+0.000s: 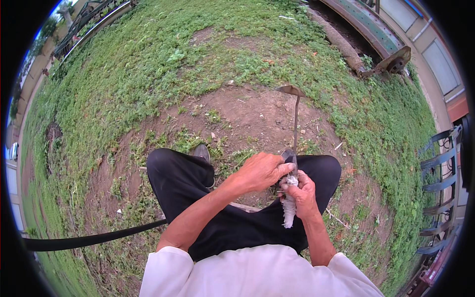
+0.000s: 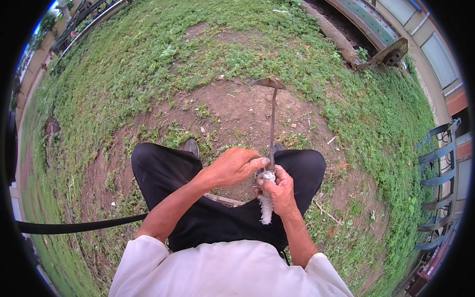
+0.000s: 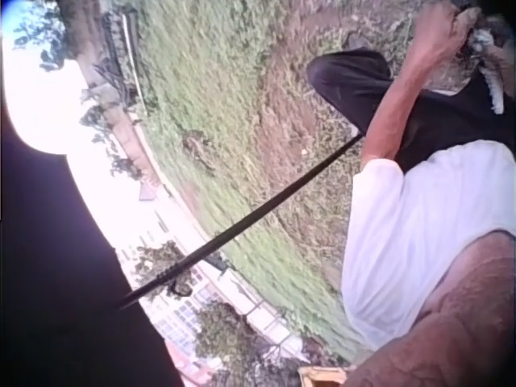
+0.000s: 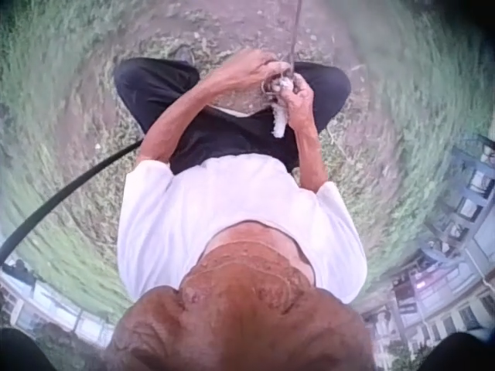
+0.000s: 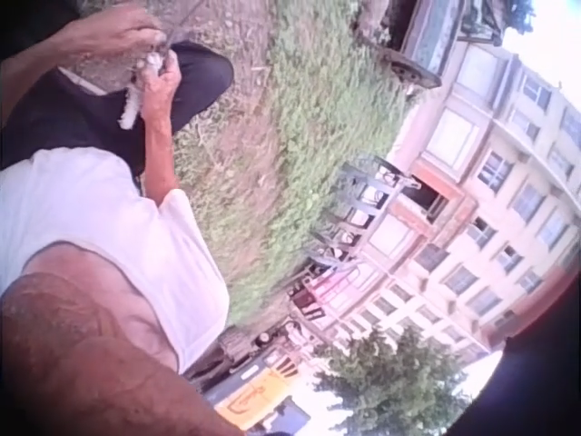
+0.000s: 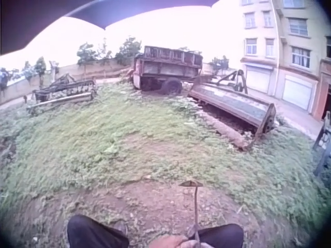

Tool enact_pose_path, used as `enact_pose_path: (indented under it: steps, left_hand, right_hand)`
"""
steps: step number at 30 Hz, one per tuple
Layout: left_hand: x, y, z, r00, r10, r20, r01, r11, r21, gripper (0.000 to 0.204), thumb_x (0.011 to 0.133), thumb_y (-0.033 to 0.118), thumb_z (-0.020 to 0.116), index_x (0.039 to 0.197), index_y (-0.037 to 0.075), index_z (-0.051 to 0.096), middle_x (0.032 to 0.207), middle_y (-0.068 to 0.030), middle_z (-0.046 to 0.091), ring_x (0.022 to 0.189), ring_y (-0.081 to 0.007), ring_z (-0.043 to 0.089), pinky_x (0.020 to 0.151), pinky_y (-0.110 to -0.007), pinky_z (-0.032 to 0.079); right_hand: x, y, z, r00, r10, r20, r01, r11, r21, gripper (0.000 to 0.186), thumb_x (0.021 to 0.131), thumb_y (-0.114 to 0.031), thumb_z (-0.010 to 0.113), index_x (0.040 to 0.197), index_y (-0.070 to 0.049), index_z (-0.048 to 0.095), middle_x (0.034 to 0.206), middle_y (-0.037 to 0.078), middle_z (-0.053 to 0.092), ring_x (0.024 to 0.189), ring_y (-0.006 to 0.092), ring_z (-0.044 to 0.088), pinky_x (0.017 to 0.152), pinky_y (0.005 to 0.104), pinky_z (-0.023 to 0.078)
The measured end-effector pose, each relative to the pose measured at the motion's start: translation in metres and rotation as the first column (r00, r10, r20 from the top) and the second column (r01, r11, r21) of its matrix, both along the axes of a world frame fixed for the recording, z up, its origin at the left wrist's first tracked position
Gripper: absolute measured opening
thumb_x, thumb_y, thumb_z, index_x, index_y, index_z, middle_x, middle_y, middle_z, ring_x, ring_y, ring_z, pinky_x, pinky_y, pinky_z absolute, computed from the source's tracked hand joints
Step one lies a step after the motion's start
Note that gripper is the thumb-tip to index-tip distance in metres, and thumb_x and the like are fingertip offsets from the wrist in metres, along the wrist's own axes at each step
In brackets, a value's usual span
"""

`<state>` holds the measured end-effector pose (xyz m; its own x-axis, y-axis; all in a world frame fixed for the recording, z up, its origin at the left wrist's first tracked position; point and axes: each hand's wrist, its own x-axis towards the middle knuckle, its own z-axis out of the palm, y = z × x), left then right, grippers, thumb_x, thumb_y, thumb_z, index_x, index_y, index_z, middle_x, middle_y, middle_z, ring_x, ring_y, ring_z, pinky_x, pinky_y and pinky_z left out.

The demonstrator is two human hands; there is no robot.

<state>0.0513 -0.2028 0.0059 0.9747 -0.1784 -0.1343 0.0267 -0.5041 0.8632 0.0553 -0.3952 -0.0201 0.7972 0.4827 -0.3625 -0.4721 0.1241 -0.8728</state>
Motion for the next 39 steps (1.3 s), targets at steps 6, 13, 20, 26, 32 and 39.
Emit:
enact_pose_path:
  steps: [6, 13, 20, 26, 32, 39]
  left_hand:
    - [0.013, 0.016, 0.016, 0.968, -0.247, -0.040, 0.247, 0.917, 0.312, 0.038, 0.090, 0.036, 0.061, 0.086, -0.001, 0.069, 0.076, -0.0250, 0.065, 0.079, -0.0424, 0.064, 0.069, -0.052, 0.049]
    - [0.038, 0.008, 0.021, 0.874, -0.450, 0.184, 0.332, 0.829, 0.450, 0.028, 0.083, 0.024, 0.068, 0.080, -0.004, 0.069, 0.075, -0.0234, 0.067, 0.079, -0.0433, 0.067, 0.070, -0.050, 0.052]
    - [0.060, 0.030, 0.023, 0.918, -0.387, 0.091, 0.339, 0.881, 0.330, 0.023, 0.076, 0.021, 0.072, 0.084, 0.001, 0.074, 0.088, -0.0193, 0.072, 0.085, -0.0375, 0.070, 0.077, -0.050, 0.055]
    - [0.070, 0.067, -0.016, 0.918, -0.393, 0.050, 0.314, 0.797, 0.516, 0.017, 0.073, 0.019, 0.071, 0.081, 0.005, 0.076, 0.088, -0.0154, 0.073, 0.085, -0.0295, 0.072, 0.074, -0.045, 0.055]
    - [0.046, 0.101, -0.024, 0.977, -0.168, 0.131, 0.054, 0.791, 0.609, 0.014, 0.076, 0.015, 0.065, 0.082, 0.005, 0.072, 0.077, -0.0093, 0.069, 0.075, -0.0216, 0.068, 0.068, -0.037, 0.048]
    - [0.047, 0.144, -0.010, 0.981, -0.096, 0.169, -0.015, 0.829, 0.559, 0.018, 0.077, 0.013, 0.062, 0.089, 0.001, 0.064, 0.072, -0.0060, 0.059, 0.069, -0.0184, 0.060, 0.064, -0.032, 0.043]
  right_hand:
    - [0.056, 0.010, -0.039, 0.951, 0.183, 0.250, -0.077, 0.921, -0.381, 0.023, 0.084, -0.006, 0.063, 0.104, -0.002, 0.055, 0.083, 0.004, 0.059, 0.069, 0.0100, 0.058, 0.060, 0.0270, 0.049]
    - [0.083, 0.067, -0.154, 0.942, 0.003, 0.335, 0.019, 0.998, -0.062, 0.023, 0.093, -0.026, 0.063, 0.094, -0.003, 0.057, 0.075, 0.007, 0.060, 0.071, 0.0195, 0.063, 0.060, 0.0344, 0.051]
    - [0.124, 0.133, -0.232, 0.969, -0.172, -0.178, 0.077, 0.892, -0.446, 0.022, 0.092, -0.024, 0.062, 0.094, -0.002, 0.062, 0.072, 0.008, 0.060, 0.059, 0.0218, 0.059, 0.054, 0.0360, 0.049]
    - [0.175, 0.177, -0.293, 0.967, -0.123, -0.223, 0.005, 0.884, -0.467, 0.020, 0.091, -0.021, 0.062, 0.091, -0.001, 0.063, 0.064, 0.010, 0.059, 0.049, 0.0230, 0.057, 0.046, 0.0395, 0.046]
    - [0.193, 0.276, -0.299, 0.988, 0.103, -0.116, -0.145, 0.878, -0.456, 0.022, 0.094, -0.025, 0.056, 0.091, -0.003, 0.058, 0.073, 0.008, 0.057, 0.055, 0.0192, 0.055, 0.045, 0.0370, 0.045]
    - [0.261, 0.359, -0.346, 0.943, 0.278, 0.185, -0.091, 0.747, -0.658, 0.029, 0.093, -0.025, 0.057, 0.094, 0.003, 0.062, 0.074, 0.009, 0.060, 0.066, 0.0168, 0.056, 0.055, 0.0377, 0.044]
